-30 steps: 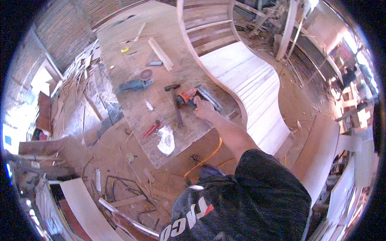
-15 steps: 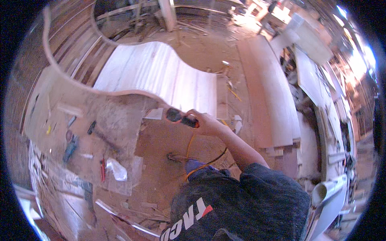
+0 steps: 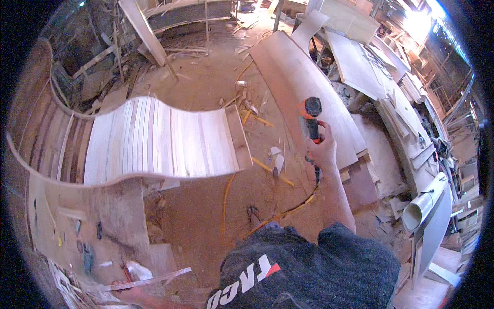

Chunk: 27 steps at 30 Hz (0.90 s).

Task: The person builds a large curved wooden structure by gluing and nailing thin wooden strips onto a frame using a pneumatic nail gun and a cloth.

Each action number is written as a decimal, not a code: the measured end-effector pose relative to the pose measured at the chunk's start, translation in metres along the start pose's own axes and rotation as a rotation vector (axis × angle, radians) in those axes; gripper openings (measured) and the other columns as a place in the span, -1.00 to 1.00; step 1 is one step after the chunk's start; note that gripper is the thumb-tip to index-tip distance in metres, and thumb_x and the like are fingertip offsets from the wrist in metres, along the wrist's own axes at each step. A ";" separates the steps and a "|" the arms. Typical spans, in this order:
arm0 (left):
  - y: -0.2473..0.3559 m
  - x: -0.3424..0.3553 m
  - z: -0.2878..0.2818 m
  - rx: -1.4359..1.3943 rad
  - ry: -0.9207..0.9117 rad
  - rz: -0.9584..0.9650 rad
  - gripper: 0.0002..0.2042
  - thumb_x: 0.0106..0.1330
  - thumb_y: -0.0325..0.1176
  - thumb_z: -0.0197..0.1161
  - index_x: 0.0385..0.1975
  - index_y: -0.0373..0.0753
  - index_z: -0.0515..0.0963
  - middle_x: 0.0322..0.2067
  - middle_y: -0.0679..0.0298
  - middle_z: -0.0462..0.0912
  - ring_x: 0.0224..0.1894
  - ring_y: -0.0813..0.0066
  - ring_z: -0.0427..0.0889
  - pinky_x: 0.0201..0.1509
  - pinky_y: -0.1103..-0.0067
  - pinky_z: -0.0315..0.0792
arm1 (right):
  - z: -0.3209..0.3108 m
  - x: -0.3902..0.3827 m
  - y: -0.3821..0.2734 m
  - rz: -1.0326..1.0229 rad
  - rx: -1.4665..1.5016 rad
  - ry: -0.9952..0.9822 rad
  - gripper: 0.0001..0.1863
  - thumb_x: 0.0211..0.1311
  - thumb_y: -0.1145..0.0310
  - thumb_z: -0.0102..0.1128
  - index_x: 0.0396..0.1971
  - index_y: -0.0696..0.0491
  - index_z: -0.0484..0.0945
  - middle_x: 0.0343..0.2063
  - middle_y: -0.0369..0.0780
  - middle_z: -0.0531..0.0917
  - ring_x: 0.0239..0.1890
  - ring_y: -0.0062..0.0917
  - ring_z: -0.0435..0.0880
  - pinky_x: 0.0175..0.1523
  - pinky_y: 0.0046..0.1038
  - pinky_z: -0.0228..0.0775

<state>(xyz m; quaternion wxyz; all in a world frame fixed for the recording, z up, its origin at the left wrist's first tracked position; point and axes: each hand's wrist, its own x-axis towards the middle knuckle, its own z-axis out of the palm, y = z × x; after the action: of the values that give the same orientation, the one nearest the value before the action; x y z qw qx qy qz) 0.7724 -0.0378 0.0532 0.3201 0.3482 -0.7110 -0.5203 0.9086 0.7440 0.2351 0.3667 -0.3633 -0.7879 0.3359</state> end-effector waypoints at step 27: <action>0.049 0.046 0.221 0.614 0.127 0.530 -0.62 0.20 -0.28 0.35 -0.10 -0.44 0.54 -0.29 -0.01 0.67 -0.27 0.10 0.69 -0.15 0.16 0.55 | -0.070 0.171 0.055 -0.299 -0.538 0.033 -0.29 0.02 0.51 0.30 0.29 -0.09 0.47 -0.28 0.04 0.70 -0.27 -0.13 0.73 -0.11 -0.25 0.53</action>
<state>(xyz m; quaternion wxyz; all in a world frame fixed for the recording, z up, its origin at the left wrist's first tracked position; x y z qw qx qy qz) 0.5579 0.0487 0.0486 0.3674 0.2638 -0.8772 -0.1612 0.9047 0.9306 0.2837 0.3156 -0.3327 -0.8872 0.0514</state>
